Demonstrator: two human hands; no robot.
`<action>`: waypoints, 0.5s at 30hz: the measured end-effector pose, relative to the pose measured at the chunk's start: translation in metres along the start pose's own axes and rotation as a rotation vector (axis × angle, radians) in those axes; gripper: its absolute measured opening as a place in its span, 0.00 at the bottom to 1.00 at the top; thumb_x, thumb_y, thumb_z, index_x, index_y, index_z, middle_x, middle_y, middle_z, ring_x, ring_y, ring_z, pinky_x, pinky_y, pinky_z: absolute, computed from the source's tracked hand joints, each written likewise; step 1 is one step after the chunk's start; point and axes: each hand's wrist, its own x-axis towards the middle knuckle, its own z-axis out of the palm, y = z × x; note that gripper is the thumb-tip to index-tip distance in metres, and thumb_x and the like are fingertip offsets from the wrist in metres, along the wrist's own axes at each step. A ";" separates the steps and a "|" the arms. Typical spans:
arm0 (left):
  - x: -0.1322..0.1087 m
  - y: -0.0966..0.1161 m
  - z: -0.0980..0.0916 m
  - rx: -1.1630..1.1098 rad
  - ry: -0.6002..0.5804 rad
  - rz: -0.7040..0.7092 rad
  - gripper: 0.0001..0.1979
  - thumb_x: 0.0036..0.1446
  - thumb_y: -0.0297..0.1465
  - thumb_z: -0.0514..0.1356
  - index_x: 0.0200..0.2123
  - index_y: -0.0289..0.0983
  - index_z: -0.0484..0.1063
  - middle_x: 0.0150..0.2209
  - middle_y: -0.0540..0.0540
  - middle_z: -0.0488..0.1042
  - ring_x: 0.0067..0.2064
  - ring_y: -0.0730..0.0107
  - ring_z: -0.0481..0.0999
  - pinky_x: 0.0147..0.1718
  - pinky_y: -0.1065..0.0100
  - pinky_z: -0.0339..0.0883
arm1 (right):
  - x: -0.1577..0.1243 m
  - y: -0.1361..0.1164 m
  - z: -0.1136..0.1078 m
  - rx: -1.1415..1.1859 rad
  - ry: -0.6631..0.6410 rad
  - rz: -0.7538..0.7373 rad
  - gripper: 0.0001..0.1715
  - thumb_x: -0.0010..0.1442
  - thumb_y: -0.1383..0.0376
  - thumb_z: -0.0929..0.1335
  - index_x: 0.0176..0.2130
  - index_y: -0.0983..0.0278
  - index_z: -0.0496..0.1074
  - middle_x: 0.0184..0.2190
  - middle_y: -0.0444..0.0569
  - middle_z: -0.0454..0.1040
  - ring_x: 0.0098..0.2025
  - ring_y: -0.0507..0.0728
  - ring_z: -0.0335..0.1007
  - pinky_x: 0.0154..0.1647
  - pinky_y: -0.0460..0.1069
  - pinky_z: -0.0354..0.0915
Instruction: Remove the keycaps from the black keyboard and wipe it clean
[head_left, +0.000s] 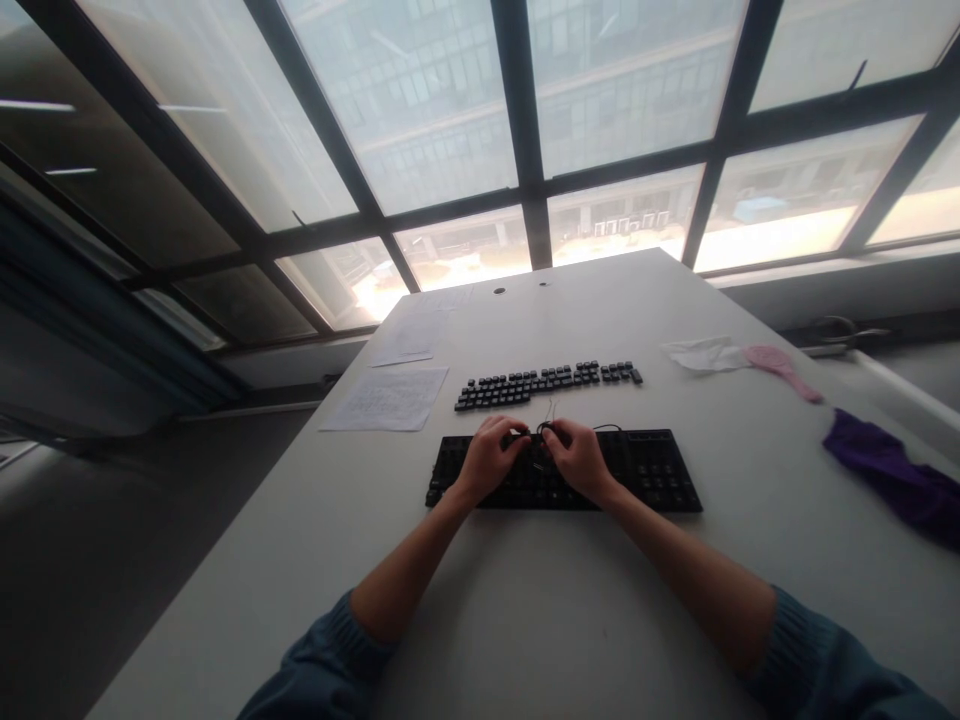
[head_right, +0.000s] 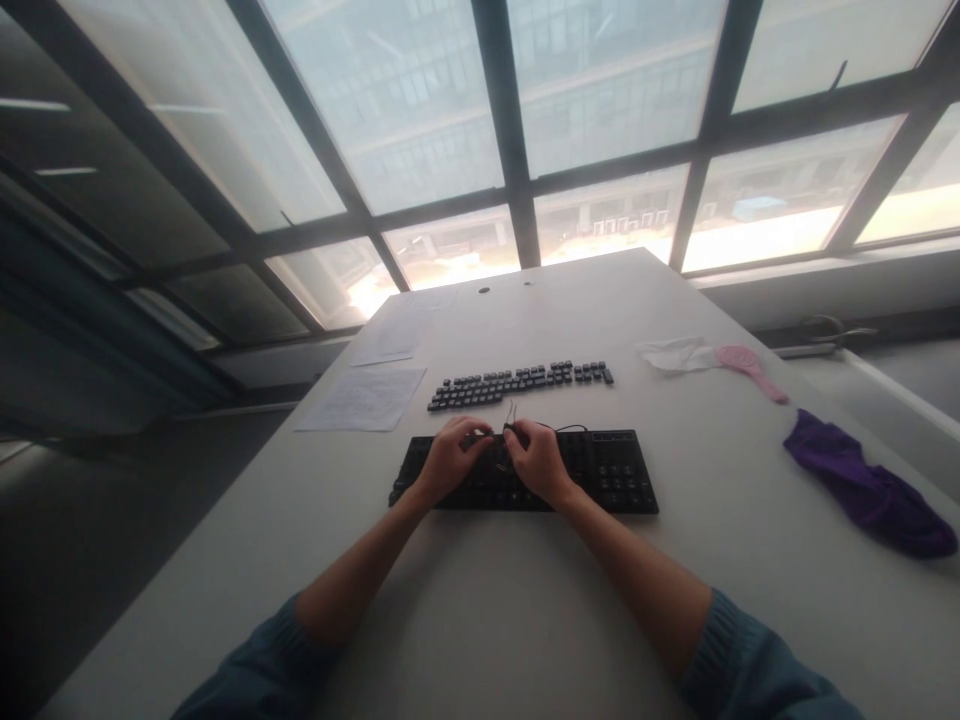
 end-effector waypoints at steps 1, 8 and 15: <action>0.010 -0.003 0.000 0.038 0.013 0.003 0.05 0.59 0.30 0.64 0.39 0.40 0.76 0.38 0.47 0.77 0.42 0.63 0.73 0.46 0.62 0.67 | 0.000 0.000 0.000 0.002 0.000 -0.004 0.15 0.64 0.59 0.65 0.29 0.64 0.71 0.22 0.46 0.72 0.25 0.55 0.66 0.27 0.48 0.60; 0.085 -0.034 0.020 0.286 -0.061 0.086 0.04 0.56 0.30 0.67 0.37 0.40 0.80 0.40 0.45 0.78 0.46 0.59 0.71 0.50 0.58 0.64 | 0.001 0.005 0.002 0.038 0.012 0.018 0.14 0.63 0.59 0.65 0.30 0.64 0.71 0.23 0.46 0.72 0.26 0.55 0.67 0.27 0.47 0.61; 0.103 -0.050 0.041 0.445 -0.116 0.078 0.05 0.54 0.32 0.69 0.36 0.42 0.82 0.44 0.44 0.73 0.49 0.55 0.66 0.49 0.56 0.64 | 0.002 0.003 0.003 0.079 0.026 0.010 0.15 0.63 0.59 0.66 0.29 0.65 0.73 0.23 0.47 0.73 0.26 0.55 0.67 0.27 0.47 0.62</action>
